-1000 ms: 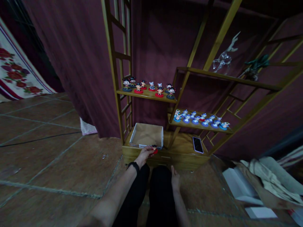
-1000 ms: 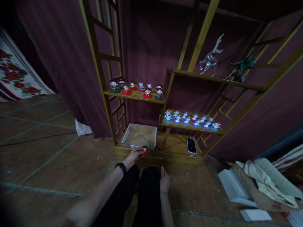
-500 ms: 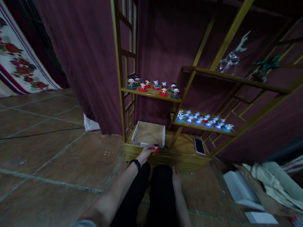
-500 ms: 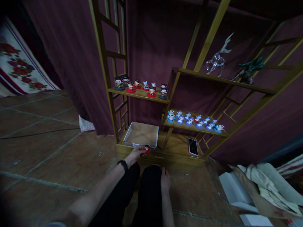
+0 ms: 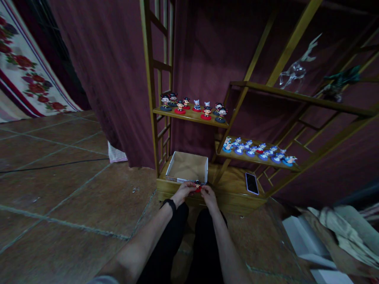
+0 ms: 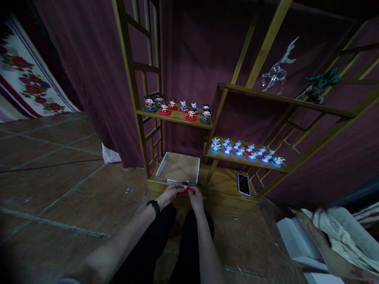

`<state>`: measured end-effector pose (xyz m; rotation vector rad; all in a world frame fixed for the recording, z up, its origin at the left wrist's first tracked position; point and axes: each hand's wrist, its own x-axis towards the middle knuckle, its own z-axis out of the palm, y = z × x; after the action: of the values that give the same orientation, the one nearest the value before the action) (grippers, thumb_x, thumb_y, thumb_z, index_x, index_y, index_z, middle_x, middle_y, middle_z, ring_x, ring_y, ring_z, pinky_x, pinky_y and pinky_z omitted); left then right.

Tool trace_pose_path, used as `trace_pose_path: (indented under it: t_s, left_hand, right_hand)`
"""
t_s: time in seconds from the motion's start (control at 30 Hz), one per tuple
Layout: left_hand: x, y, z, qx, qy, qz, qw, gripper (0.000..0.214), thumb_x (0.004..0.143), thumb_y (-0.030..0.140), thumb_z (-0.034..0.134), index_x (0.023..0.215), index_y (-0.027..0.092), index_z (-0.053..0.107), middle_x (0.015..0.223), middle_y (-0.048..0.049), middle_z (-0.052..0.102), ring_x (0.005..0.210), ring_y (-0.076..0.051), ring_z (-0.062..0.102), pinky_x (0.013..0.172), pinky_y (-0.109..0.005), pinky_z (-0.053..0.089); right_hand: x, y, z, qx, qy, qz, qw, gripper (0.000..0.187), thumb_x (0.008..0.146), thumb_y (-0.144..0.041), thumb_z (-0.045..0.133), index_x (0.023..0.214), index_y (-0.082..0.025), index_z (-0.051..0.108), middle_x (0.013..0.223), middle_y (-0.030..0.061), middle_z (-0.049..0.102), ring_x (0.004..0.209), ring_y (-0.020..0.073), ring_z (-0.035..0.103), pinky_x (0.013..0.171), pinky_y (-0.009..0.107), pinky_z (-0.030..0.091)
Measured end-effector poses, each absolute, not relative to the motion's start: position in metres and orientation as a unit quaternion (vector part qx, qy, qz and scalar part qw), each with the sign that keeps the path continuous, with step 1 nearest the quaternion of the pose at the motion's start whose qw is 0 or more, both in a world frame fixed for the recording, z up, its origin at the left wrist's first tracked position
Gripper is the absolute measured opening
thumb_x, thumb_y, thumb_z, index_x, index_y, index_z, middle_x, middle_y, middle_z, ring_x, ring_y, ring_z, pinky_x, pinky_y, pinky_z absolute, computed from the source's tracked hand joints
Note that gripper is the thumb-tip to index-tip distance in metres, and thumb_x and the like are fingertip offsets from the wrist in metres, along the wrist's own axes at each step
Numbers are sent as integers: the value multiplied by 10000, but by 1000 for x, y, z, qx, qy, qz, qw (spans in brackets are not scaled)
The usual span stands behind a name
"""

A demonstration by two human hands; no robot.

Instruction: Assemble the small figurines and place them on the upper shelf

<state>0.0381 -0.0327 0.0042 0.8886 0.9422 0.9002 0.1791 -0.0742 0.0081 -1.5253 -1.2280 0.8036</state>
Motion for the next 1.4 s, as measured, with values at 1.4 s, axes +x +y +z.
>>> trace_pose_path:
  t_s: [1.4]
  left_hand:
    - [37,-39,12,446,441,396,671,213,561,257,715,688,142,590,571,8,615,470,-91,543,488,-198,385]
  right_hand:
    - [161,-67,5,-583,-426,455,521,160,603,-354,601,633,-205,551,628,-25,633,625,161,607,554,278,499]
